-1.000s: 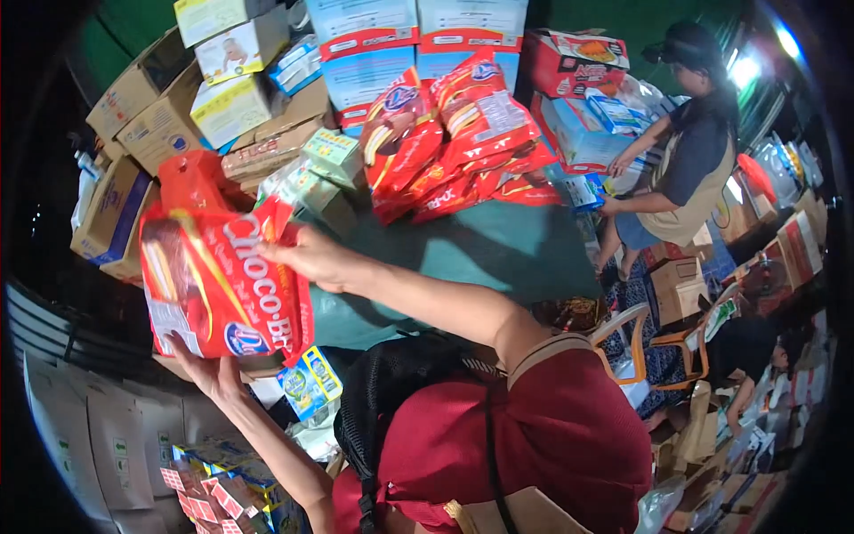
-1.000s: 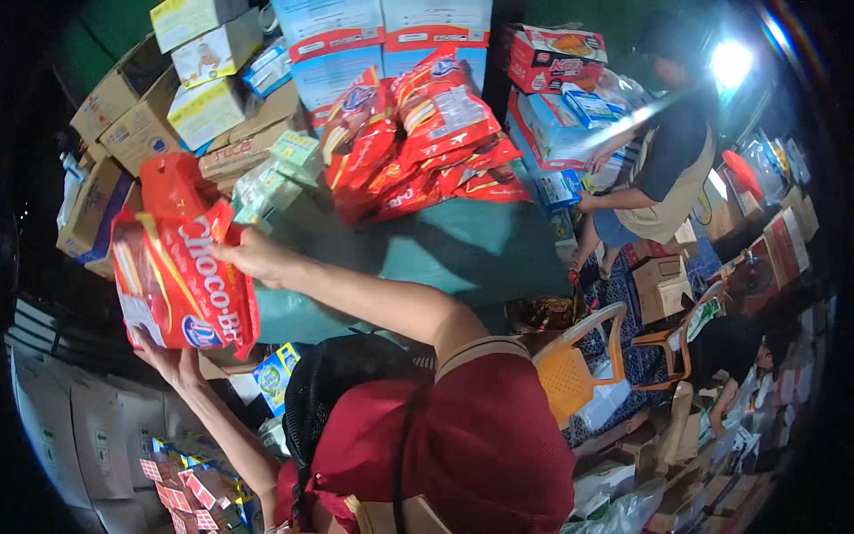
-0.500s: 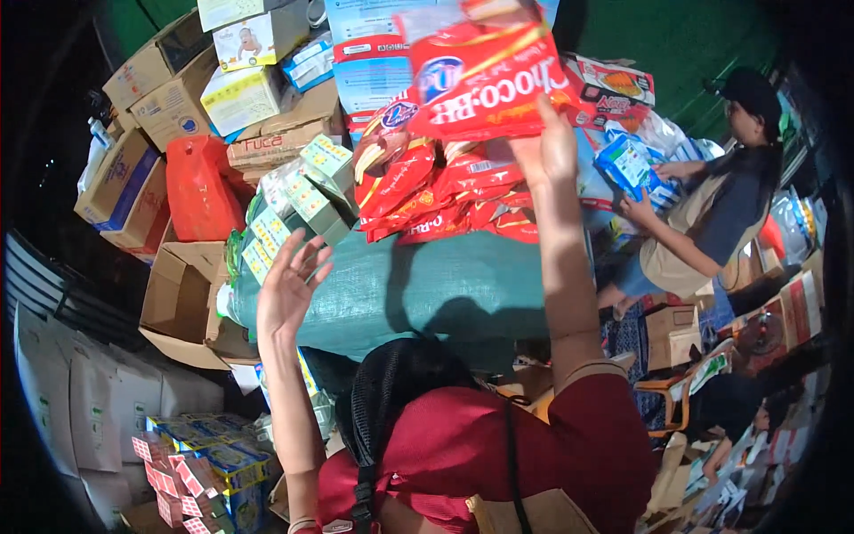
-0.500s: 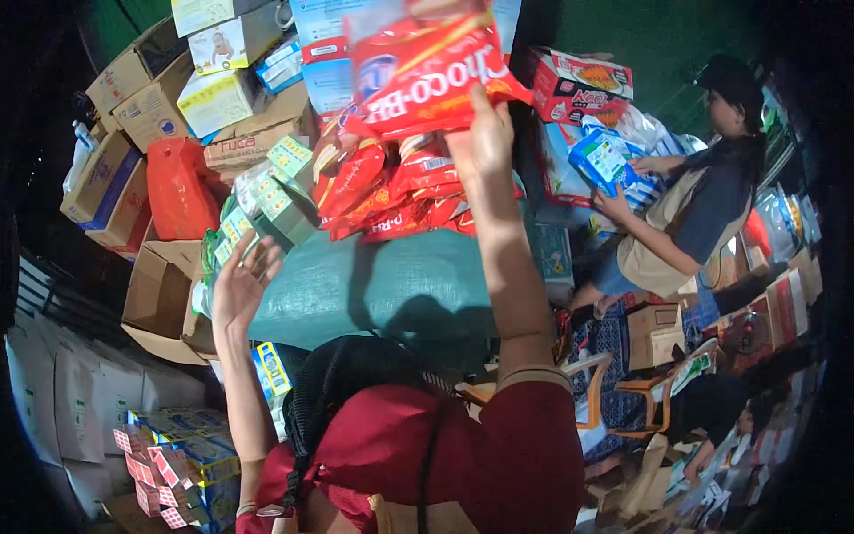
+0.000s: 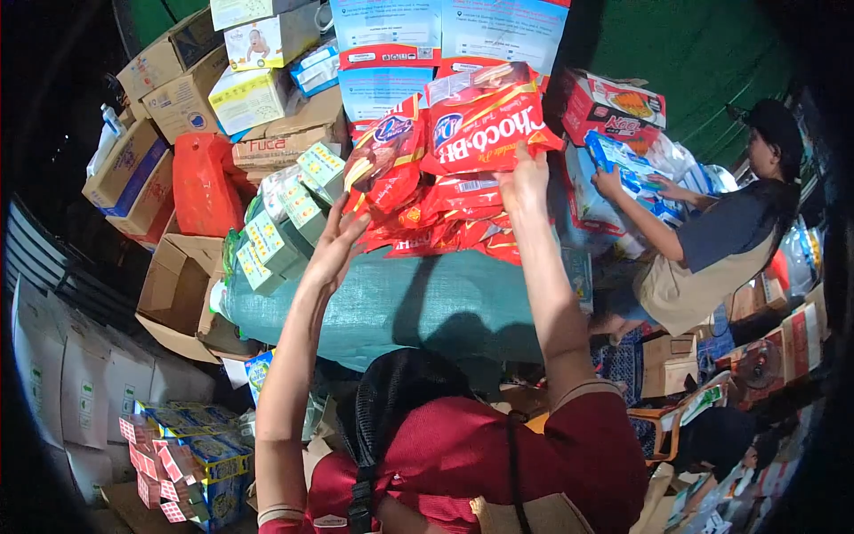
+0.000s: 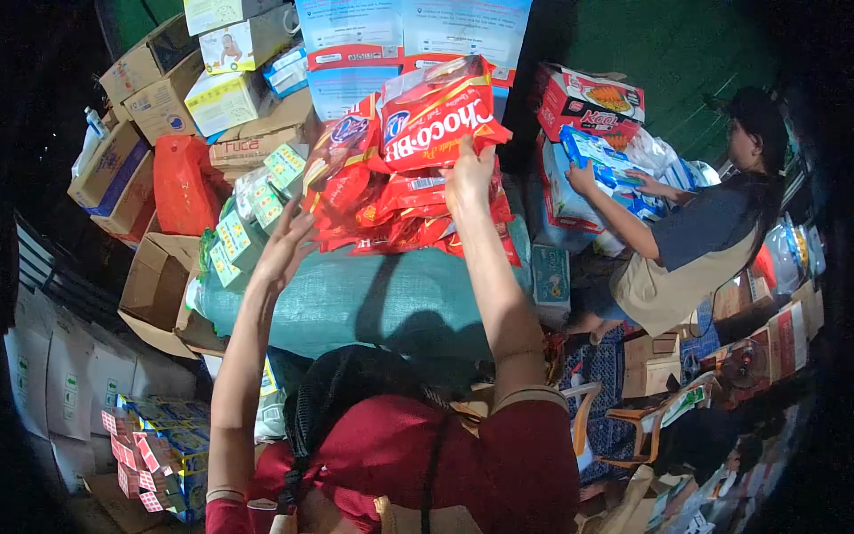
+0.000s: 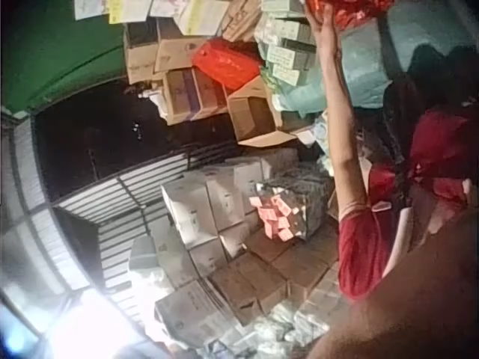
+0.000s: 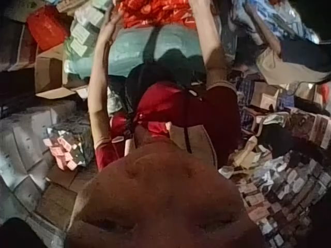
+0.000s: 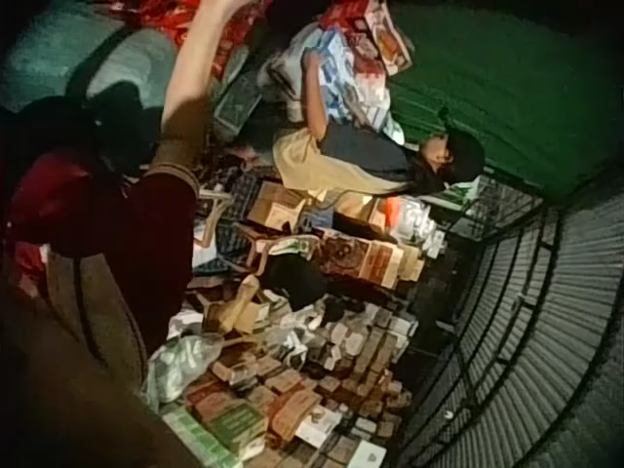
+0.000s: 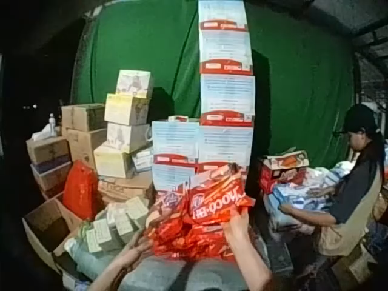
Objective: Sorting and packing various packaged snack items into cardboard boxes in a warehouse.
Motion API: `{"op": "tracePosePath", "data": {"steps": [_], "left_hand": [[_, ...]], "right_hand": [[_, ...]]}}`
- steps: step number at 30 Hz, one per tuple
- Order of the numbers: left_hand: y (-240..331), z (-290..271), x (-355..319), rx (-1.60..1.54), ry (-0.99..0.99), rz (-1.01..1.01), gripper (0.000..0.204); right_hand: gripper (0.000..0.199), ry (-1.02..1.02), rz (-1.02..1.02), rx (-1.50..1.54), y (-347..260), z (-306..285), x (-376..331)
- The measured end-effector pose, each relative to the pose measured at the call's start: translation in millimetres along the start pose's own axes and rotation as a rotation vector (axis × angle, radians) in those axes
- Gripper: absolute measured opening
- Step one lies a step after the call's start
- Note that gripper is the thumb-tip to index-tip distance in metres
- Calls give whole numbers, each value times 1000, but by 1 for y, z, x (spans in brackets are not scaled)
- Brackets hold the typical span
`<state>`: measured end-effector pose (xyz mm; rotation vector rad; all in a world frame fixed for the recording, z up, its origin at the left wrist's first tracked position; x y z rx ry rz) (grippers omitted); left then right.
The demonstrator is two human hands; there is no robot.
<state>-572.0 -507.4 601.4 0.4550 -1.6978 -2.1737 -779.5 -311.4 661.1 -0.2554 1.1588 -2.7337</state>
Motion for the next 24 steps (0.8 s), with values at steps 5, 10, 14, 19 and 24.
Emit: {"op": "tracePosePath", "data": {"steps": [5,10,14,19,24], "left_hand": [[-8,16,27,67,0,85,70],[-8,26,33,118,-3,133,69],[-11,23,32,59,15,185,69],[-12,23,34,16,2,192,65],[-15,23,37,20,28,219,64]], "right_hand": [[36,38,66,-19,23,-2,-10],[40,-42,129,-87,17,-19,-2],[53,-42,20,-251,-4,-36,-5],[77,-94,-835,-1194,-57,-9,-21],[73,-497,-913,-2144,-21,52,-14]]}}
Point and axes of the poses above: each hand's wrist, its own x-axis towards the middle knuckle, its own z-axis out of the palm, y = z × x, the point moved 5 cm from there along x, towards the middle knuckle, and after that the axes turned 3 degrees about z, right-handed, at the moved point
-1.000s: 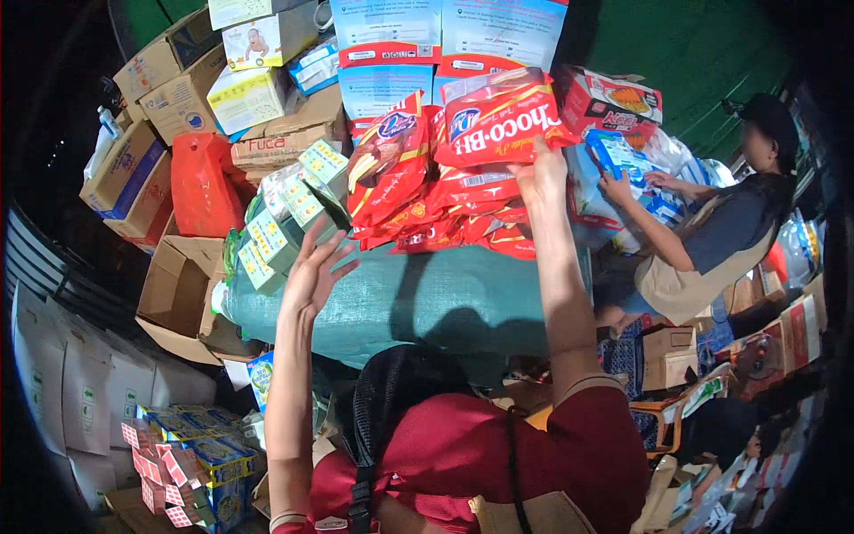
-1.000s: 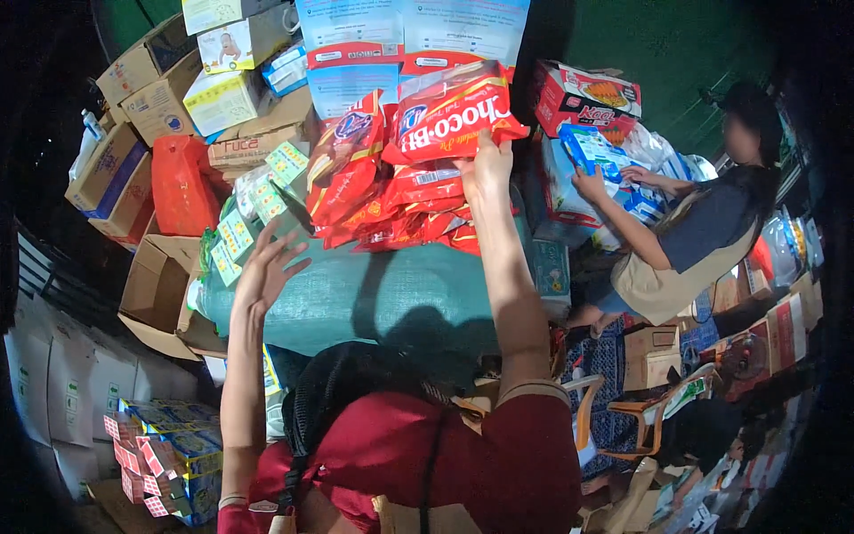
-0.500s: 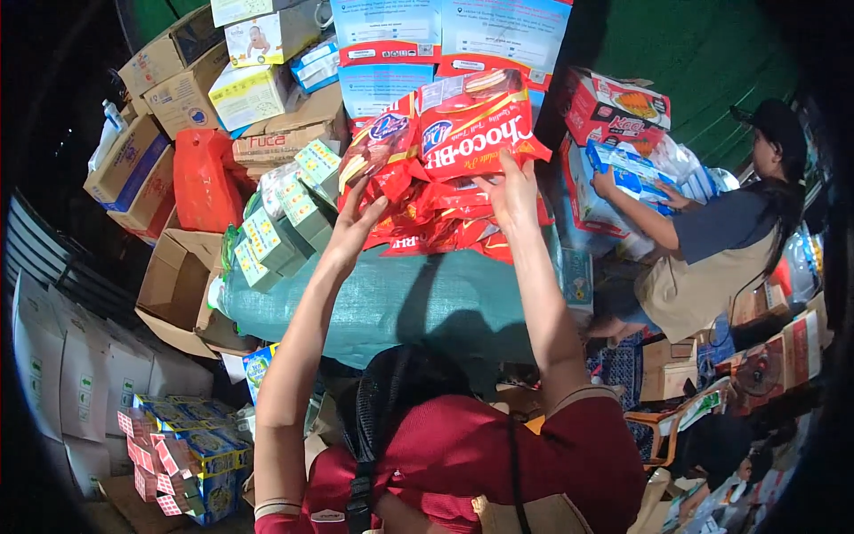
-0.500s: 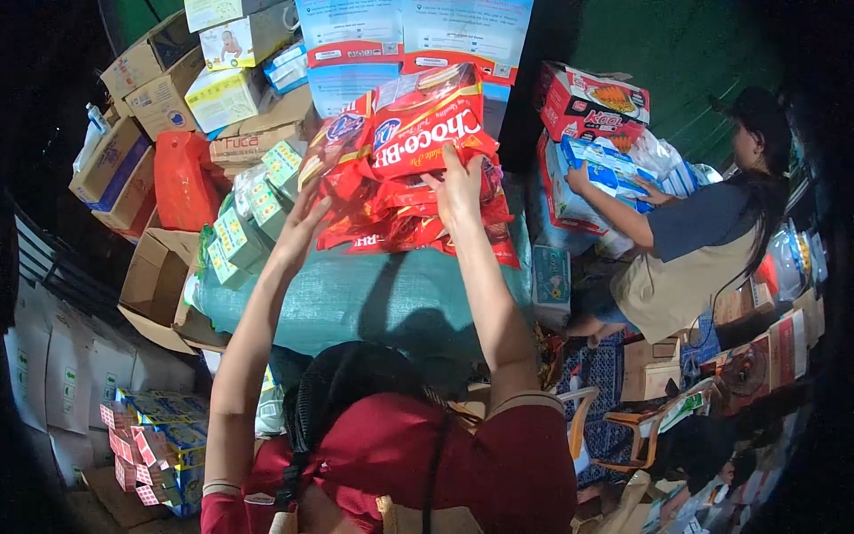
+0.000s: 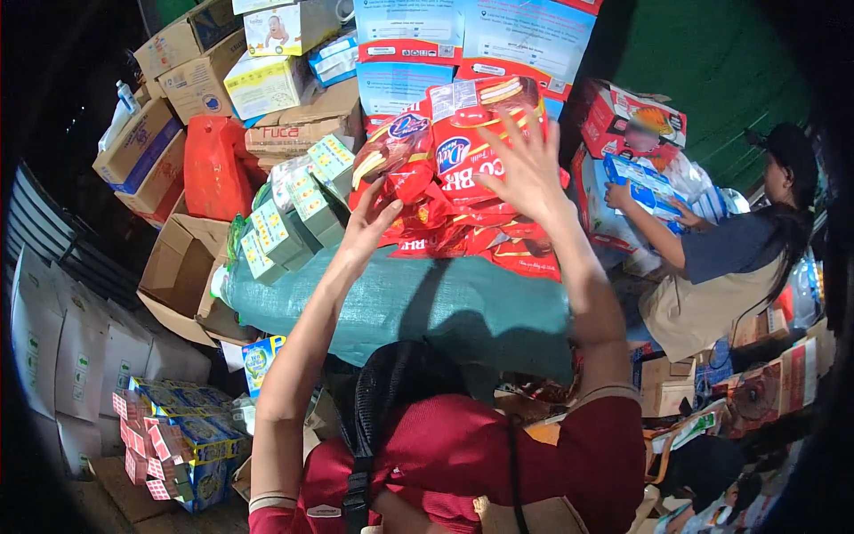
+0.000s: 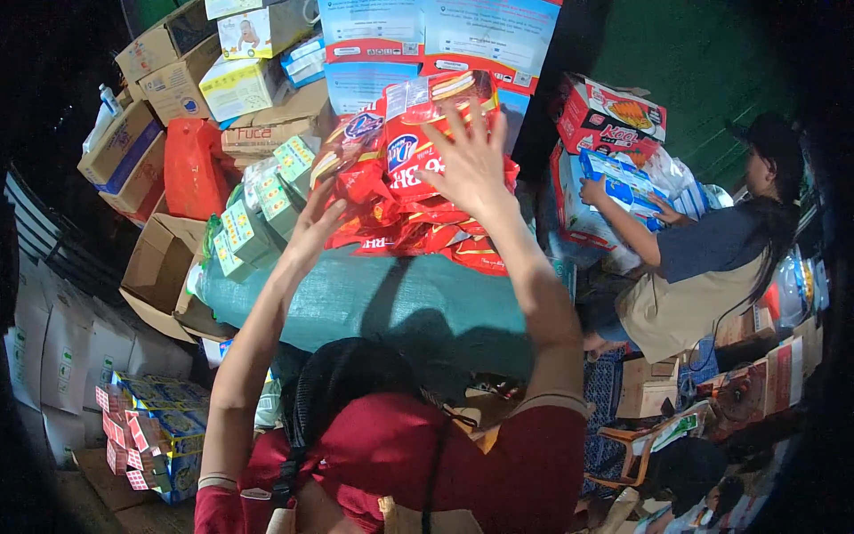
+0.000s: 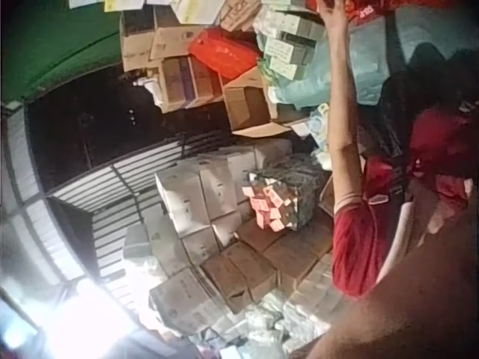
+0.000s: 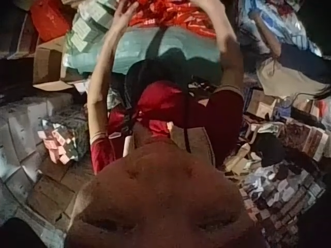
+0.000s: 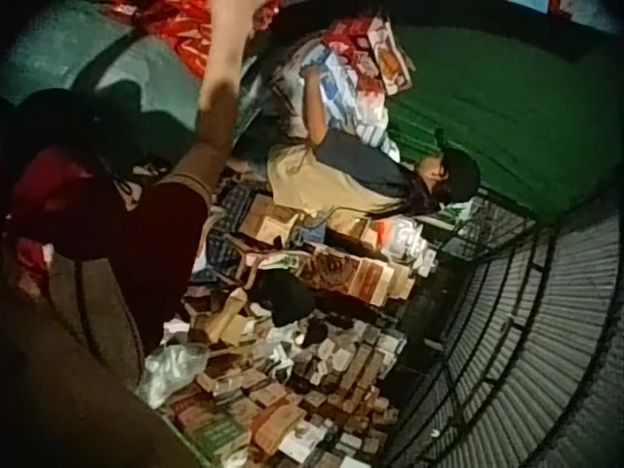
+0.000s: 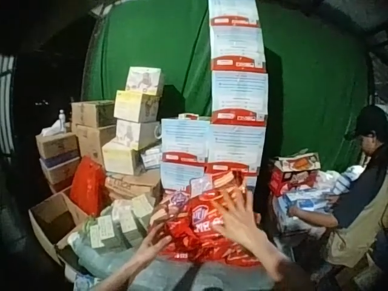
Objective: Sorting and packing various packaged snack items into cardboard boxes in a warehouse.
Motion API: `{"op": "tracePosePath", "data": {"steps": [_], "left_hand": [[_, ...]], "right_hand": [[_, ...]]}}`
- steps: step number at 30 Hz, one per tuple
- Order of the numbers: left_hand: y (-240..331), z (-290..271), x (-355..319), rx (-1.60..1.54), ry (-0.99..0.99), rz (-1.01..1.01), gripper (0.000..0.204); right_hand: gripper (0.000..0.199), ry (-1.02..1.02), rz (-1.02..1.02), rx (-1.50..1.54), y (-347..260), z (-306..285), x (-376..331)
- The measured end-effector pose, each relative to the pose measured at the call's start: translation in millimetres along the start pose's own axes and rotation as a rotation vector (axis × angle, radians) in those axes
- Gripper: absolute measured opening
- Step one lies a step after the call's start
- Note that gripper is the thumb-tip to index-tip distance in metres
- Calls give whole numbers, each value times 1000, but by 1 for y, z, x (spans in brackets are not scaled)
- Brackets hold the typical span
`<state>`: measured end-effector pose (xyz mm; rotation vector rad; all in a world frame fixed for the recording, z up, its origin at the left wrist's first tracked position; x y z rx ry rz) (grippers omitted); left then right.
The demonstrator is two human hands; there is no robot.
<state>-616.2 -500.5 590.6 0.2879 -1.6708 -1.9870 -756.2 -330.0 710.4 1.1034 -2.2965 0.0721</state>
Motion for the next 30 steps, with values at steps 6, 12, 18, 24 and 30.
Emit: {"op": "tracePosePath", "data": {"steps": [6,12,18,24,30], "left_hand": [[4,4,-5,-16,-44,-38,68],[-7,-17,6,332,121,77,80],[-14,-27,23,709,36,266,77],[-12,-27,21,716,59,238,72],[-14,-22,17,790,47,289,63]], "right_hand": [[84,-423,40,-136,10,48,55],[94,-594,119,-52,26,64,71],[89,-583,106,19,34,64,77],[87,-591,26,33,42,71,101],[83,-619,-30,80,59,96,119]]}}
Point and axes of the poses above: each hand's wrist, its own x-axis towards the middle knuckle, its own z-axis out of the palm, y = z × x, the point moved 5 cm from there along x, towards the middle knuckle, and after that the axes turned 3 degrees about z, right-handed, at the moved point
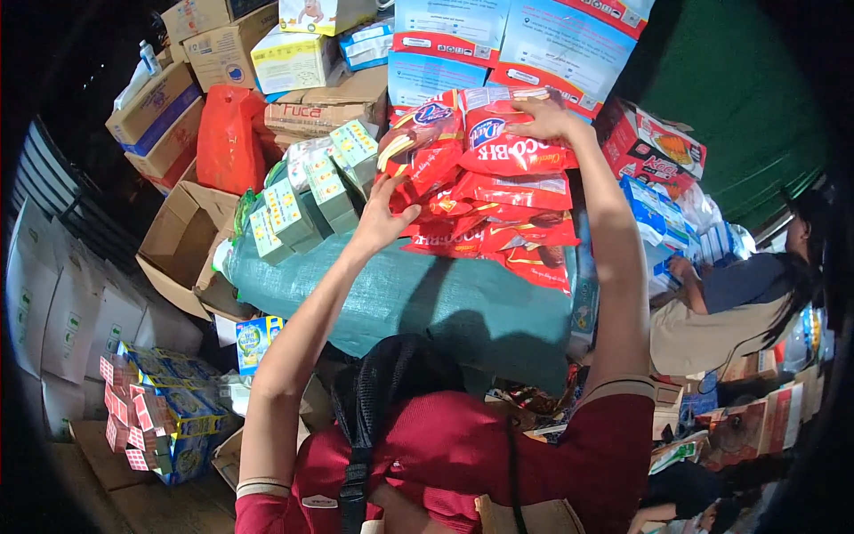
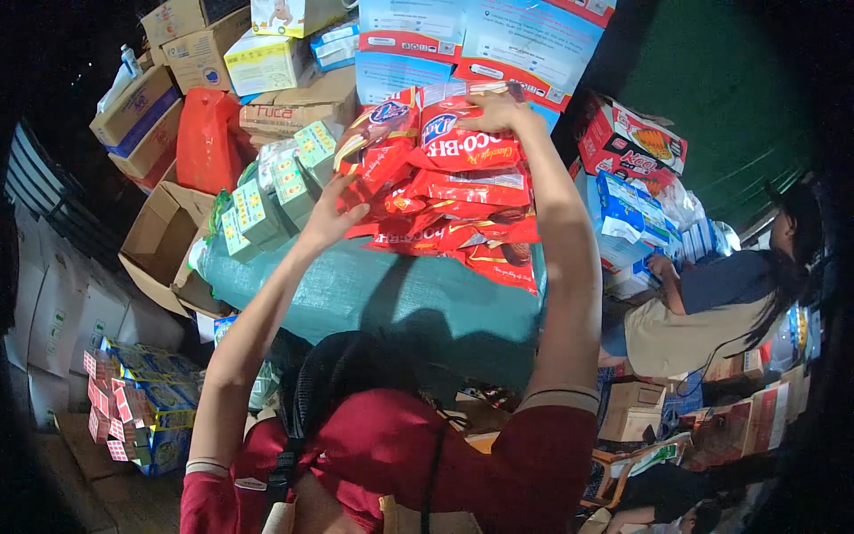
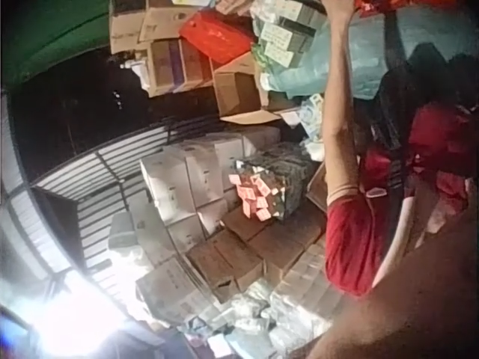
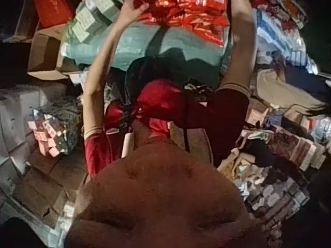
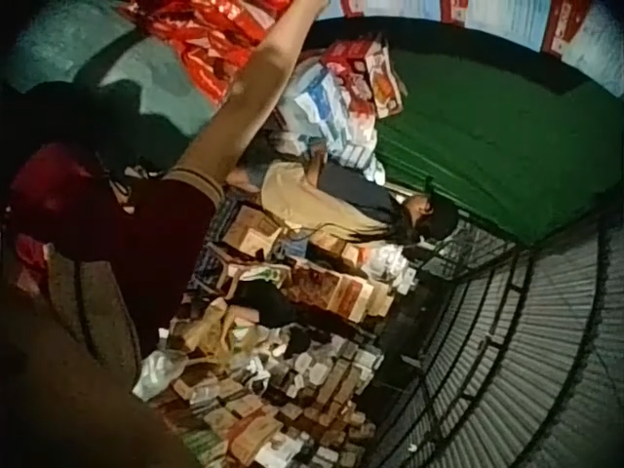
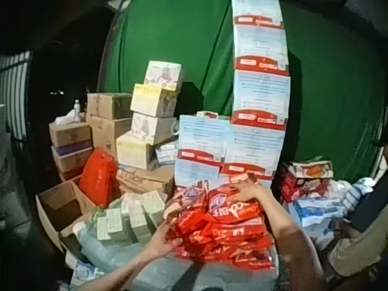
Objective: Sorting and packing various packaged snack items into cardboard boxes in a warehouse.
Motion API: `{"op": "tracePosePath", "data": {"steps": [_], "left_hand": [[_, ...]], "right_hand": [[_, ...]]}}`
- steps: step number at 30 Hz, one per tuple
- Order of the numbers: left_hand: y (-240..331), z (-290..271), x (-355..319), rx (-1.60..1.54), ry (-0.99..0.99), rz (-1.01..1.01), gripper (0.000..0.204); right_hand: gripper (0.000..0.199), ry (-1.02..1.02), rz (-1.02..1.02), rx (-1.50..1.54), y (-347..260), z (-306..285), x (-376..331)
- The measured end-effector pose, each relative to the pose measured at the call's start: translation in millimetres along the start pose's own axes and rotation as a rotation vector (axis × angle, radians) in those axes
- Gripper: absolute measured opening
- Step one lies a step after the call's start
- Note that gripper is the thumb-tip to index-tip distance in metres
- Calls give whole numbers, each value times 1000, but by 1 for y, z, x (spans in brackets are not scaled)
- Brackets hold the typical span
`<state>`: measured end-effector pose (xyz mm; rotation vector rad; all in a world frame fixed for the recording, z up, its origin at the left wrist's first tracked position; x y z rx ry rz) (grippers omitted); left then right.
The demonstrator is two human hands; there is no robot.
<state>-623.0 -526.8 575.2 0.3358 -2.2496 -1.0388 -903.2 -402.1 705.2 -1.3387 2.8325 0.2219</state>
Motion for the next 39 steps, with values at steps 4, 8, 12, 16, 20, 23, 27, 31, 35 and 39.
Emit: {"op": "tracePosePath", "data": {"steps": [4,8,12,16,20,23,27,31,35,39], "left_hand": [[-1,0,-1,-13,-8,-23,57],[-3,-7,-4,-12,-14,-15,56],[1,-2,-3,-53,-19,-25,54],[6,-7,-4,-97,-45,-64,55],[-3,-6,-4,-53,-3,-37,58],[-4,-11,-8,-60,20,20,59],[-11,-19,-20,-30,45,-19,53],[-12,-27,-26,26,142,-45,27],[-19,-24,-33,-44,401,-112,15],[-17,-64,-61,-171,486,-185,15]], "right_hand": [[84,-44,37,100,-5,0,4],[92,-3,115,-47,-27,2,-6],[95,-97,29,87,-2,1,5],[88,192,87,-65,-40,-27,-7],[83,148,10,-91,-53,-10,2],[82,-14,-73,-141,-55,0,2],[81,36,-127,-131,-60,2,7],[75,165,-280,-117,-84,-18,-4],[56,447,-412,157,-99,-27,-20],[48,354,-609,398,-208,-42,-86]]}}
Point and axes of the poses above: each hand's wrist, its own x-axis towards the middle knuckle, its own z-axis out of the palm, y = z × x, the point moved 5 cm from there along x, towards the middle knuckle, and after that the axes turned 3 degrees about z, right-handed, at the moved point
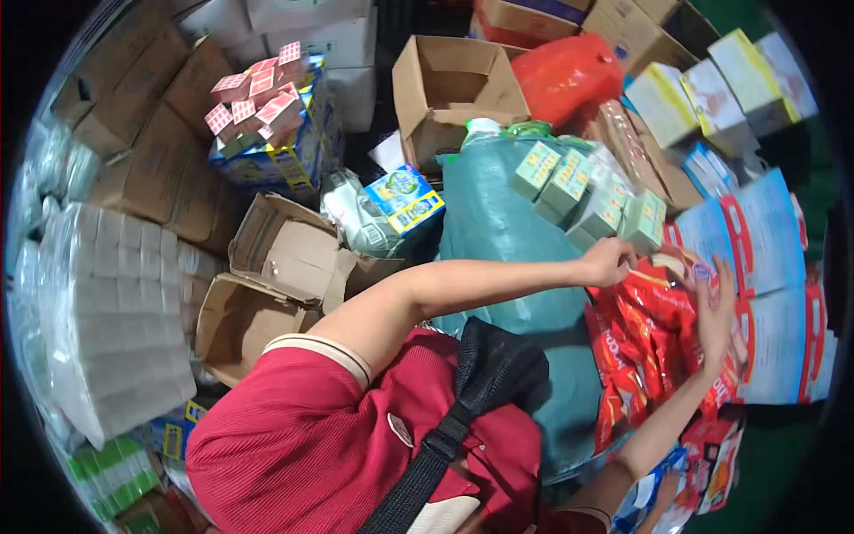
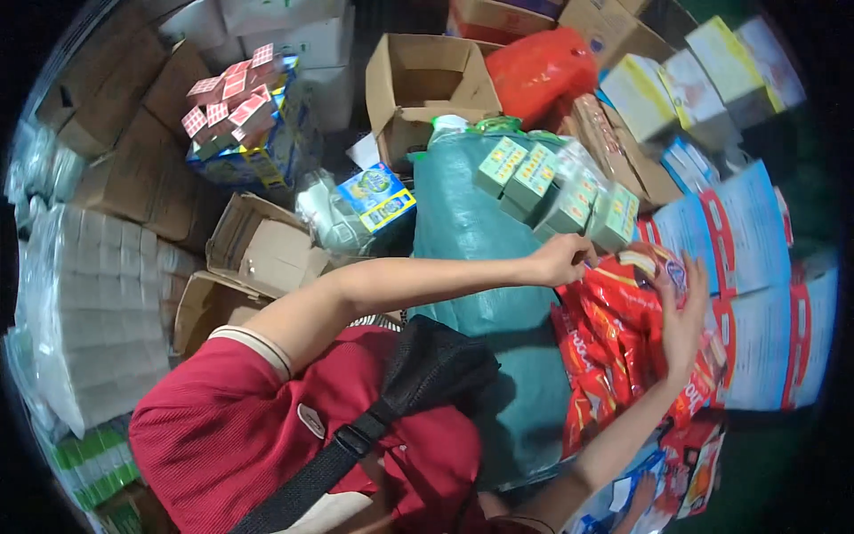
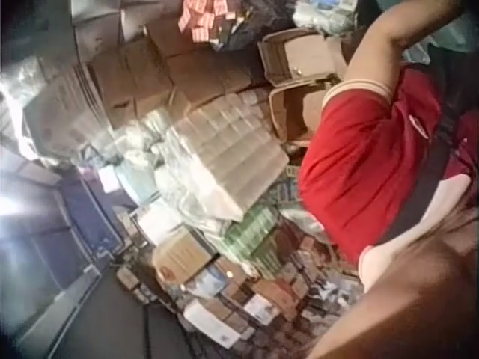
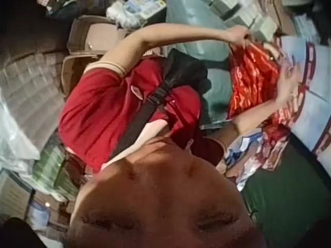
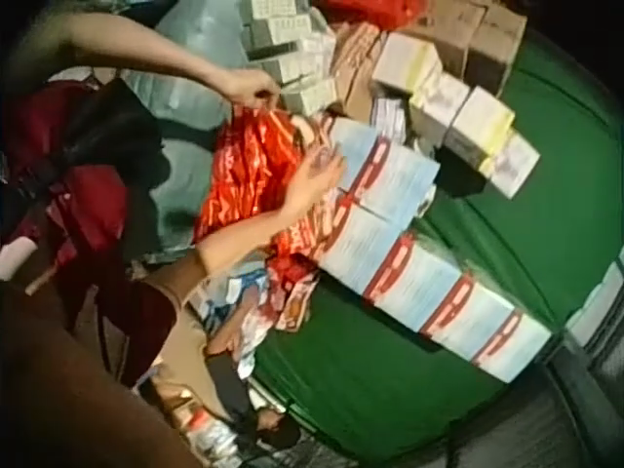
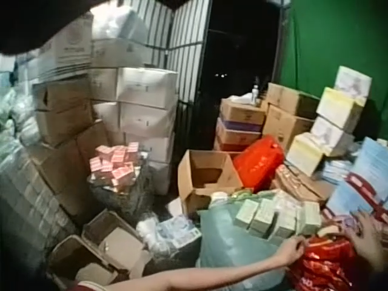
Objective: Sorting and packing various packaged snack items into cardboard boxes in a warehouse.
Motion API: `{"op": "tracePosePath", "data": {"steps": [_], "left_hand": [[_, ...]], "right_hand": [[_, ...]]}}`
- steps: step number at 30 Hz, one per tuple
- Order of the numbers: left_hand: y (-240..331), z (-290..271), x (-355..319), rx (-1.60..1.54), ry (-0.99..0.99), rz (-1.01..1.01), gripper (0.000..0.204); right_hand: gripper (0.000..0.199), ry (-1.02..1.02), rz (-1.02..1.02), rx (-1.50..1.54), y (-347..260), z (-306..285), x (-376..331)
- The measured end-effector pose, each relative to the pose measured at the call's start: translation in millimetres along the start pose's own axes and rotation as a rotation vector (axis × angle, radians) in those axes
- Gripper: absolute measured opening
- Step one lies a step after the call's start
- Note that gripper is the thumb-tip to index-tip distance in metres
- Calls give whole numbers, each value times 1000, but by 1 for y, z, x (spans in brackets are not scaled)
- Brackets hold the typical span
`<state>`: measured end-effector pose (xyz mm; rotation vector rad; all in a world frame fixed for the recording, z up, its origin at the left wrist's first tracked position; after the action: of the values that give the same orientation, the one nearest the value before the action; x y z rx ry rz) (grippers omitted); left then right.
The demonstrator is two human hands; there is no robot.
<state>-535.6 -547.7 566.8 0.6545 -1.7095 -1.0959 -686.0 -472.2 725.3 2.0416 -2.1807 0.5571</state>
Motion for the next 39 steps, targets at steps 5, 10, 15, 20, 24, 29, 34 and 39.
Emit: {"op": "tracePosePath", "data": {"steps": [5,10,15,20,24,29,34,39], "left_hand": [[8,-38,-3,-107,121,-23,15],[23,-97,-15,-142,190,-32,16],[4,-190,-63,-88,303,-73,15],[-41,-271,-122,-49,612,-358,40],[-8,-294,-125,87,608,30,57],[0,-313,-106,614,410,237,64],[-26,-422,-152,759,775,-103,67],[-93,-444,-193,-570,1009,-442,63]], "right_hand": [[43,-92,-111,199,-72,40,19],[39,-146,-319,374,-125,84,29],[31,-335,-266,848,-181,140,29],[42,-647,-62,1270,-225,228,47],[56,-1676,226,2155,-315,287,32],[60,-919,-788,3011,-413,267,20],[65,-1643,51,1883,-472,238,58],[76,-681,-608,1424,-524,234,67]]}}
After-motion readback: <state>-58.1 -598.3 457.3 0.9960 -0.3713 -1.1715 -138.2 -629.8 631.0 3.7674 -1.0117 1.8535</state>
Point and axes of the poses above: each hand's wrist, its own x-axis towards the middle knuckle, its own z-axis out of the palm, y = z × x, the point moved 5 cm from there along x, towards the middle knuckle, and after that the axes turned 3 degrees about z, right-handed, at the moved point
